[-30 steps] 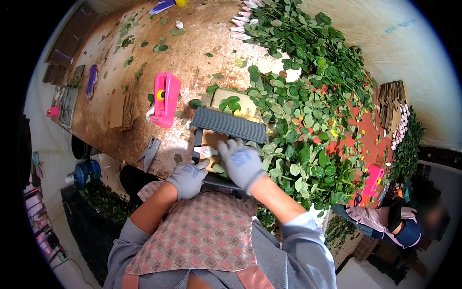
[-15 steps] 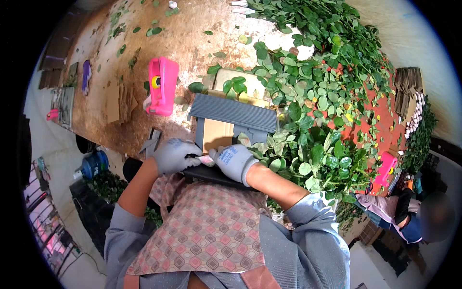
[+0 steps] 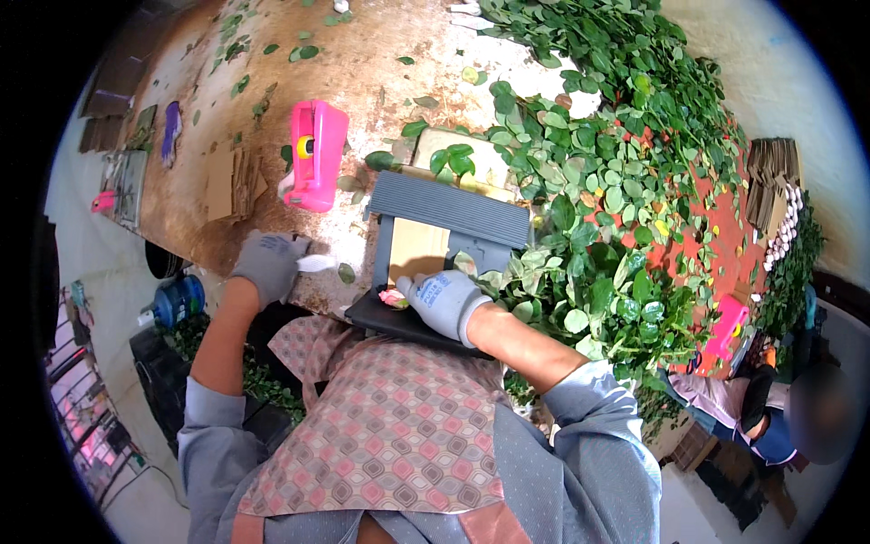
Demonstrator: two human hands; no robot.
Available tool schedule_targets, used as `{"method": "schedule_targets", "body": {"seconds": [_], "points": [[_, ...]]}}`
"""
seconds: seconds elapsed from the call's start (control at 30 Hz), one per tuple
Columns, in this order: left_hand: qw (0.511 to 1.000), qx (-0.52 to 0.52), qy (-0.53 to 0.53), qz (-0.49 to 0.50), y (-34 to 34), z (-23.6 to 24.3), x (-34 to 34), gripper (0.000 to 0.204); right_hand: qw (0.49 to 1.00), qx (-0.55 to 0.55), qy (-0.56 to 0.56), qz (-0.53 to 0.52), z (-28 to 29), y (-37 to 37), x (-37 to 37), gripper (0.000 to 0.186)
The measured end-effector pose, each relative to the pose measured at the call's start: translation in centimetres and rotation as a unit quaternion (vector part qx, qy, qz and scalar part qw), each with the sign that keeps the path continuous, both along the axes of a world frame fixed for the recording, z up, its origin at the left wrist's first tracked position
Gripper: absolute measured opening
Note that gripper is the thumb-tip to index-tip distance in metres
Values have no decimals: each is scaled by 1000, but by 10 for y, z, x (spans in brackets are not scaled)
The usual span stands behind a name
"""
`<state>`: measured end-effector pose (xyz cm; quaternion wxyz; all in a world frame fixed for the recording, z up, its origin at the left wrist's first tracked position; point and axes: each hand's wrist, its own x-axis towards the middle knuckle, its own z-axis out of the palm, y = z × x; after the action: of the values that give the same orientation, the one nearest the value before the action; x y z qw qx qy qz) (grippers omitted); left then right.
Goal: The person arranges pink flower stems into a black plastic flower press on a wooden table. They place the stems into the press slots, adjust them, and then close the press. The person repeats this process with multiple stems, occasionally picking up cardboard pieces and placing them into the press.
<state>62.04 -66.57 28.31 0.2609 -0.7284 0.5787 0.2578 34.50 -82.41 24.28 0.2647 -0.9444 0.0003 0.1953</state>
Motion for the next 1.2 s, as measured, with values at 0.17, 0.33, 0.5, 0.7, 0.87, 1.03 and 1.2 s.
{"method": "schedule_targets", "body": {"seconds": [0.17, 0.33, 0.5, 0.7, 0.87, 1.03, 1.2], "points": [[966, -166, 192, -58, -6, 48, -57, 28, 998, -35, 19, 43, 7, 3, 4, 23], [915, -286, 270, -90, 8, 9, -134, 49, 997, 32, -60, -39, 1, 2, -4, 23], [909, -328, 243, -85, 7, -9, -140, 44, 999, 45, 3, -31, 10, -8, -3, 25], [921, -301, 239, -71, 1, -6, -142, 41, 977, 54, -194, -66, 56, -108, 35, 21], [920, -300, 244, -66, 1, -9, -141, 41, 889, -50, -274, -364, 31, -301, 80, 26], [924, -288, 239, -83, -1, -12, -138, 38, 826, -157, -138, -523, -24, -451, 89, 42], [925, -302, 213, -86, 0, -20, -140, 27, 814, -202, -9, -545, -50, -489, 100, 47]]}}
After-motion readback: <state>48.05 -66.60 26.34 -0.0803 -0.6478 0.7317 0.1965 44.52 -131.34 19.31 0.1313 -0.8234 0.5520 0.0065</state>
